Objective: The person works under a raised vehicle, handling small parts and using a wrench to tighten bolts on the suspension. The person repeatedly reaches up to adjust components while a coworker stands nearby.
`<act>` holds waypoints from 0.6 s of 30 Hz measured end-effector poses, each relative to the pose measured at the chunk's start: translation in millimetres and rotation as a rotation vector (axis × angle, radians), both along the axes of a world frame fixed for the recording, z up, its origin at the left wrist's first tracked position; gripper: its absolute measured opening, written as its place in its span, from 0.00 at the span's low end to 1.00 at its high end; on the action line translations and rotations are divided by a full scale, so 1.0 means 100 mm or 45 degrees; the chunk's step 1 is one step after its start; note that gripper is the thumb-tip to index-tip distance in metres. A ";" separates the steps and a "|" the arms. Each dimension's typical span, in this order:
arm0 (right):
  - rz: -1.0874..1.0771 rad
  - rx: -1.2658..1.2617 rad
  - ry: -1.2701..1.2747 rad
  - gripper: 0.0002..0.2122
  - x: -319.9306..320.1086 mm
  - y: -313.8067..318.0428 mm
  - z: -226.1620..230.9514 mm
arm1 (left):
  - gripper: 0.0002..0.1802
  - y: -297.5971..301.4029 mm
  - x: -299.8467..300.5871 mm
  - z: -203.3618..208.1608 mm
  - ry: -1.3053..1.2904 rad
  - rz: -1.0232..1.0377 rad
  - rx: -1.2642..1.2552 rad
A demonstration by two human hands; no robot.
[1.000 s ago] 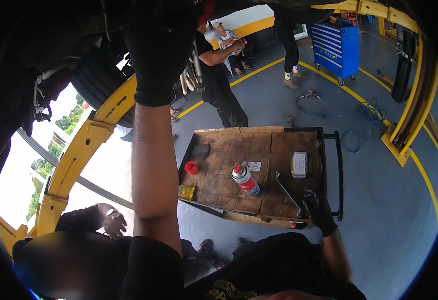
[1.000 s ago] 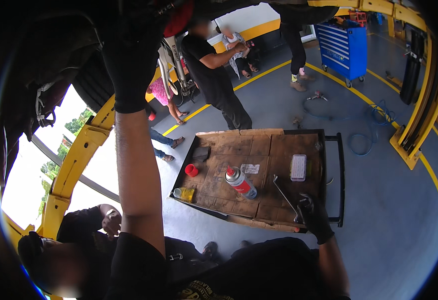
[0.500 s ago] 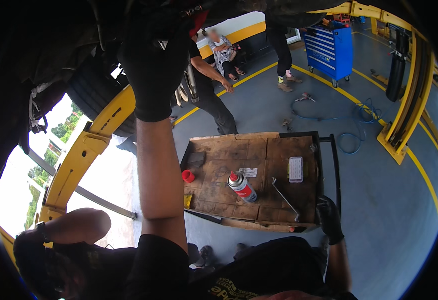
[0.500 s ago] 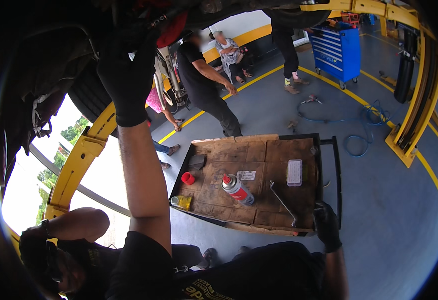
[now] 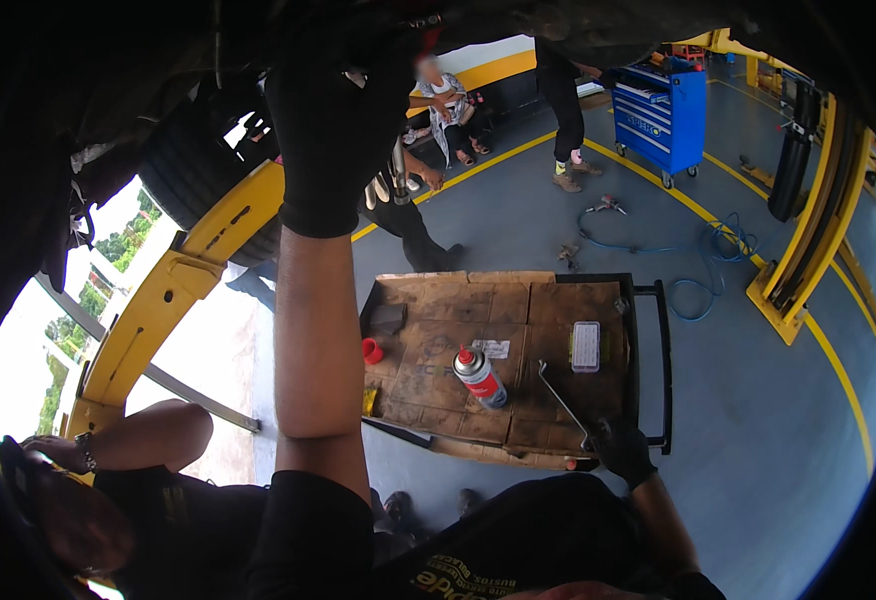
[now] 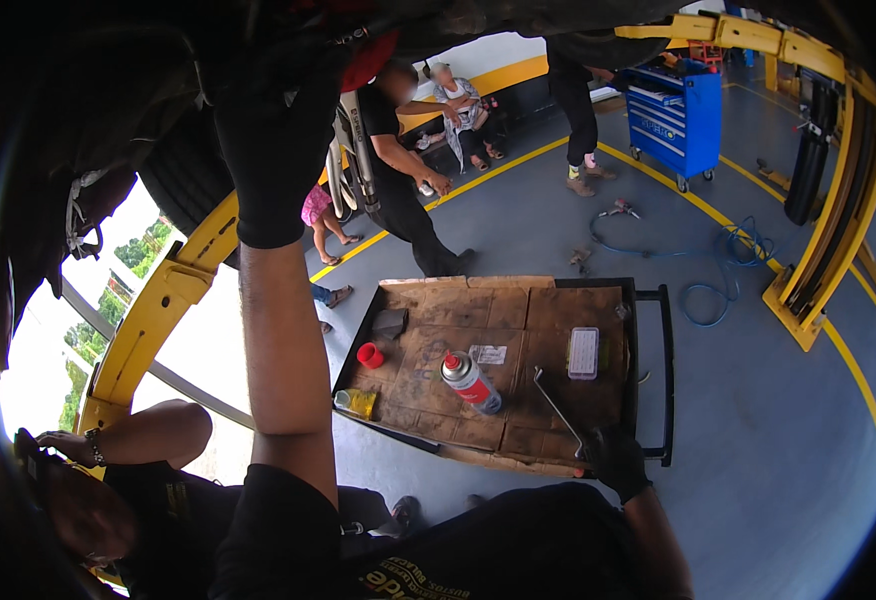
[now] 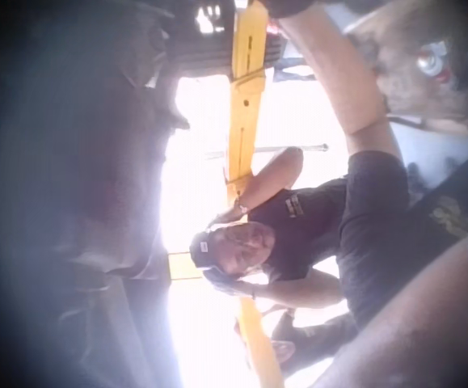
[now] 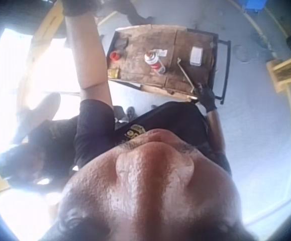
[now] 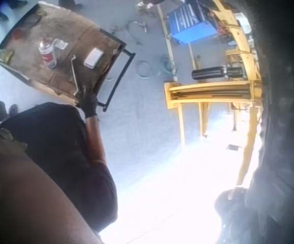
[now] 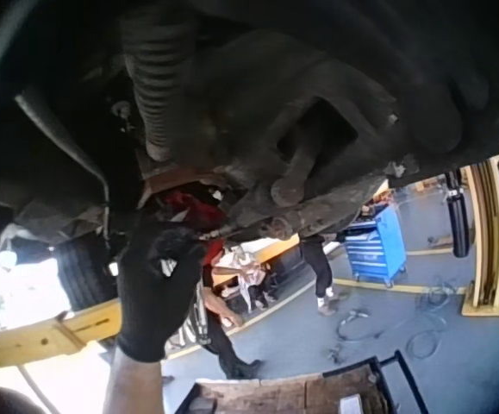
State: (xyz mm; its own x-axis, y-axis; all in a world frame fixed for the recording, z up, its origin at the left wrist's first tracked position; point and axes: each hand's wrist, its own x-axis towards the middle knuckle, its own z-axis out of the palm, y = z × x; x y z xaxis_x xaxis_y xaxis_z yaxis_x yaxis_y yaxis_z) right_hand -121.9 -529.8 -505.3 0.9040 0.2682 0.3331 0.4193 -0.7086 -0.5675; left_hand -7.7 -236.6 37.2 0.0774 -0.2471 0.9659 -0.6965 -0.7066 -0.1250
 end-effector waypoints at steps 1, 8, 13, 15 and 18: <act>0.051 -0.090 -0.048 0.15 0.03 0.04 -0.06 | 0.12 -0.01 -0.04 0.01 0.016 0.016 0.011; 0.026 -0.023 0.073 0.13 0.13 0.21 -0.15 | 0.17 0.05 -0.04 -0.13 0.004 -0.030 -0.060; -0.072 -0.005 0.474 0.16 0.23 0.26 -0.20 | 0.14 0.08 -0.12 -0.54 0.261 -0.045 -0.080; 0.050 -0.007 0.388 0.16 0.37 0.29 -0.23 | 0.14 0.24 -0.30 -1.00 0.453 -0.007 0.004; 0.009 0.014 0.208 0.16 0.34 0.49 -0.05 | 0.15 0.48 -0.38 -1.59 0.594 0.019 0.163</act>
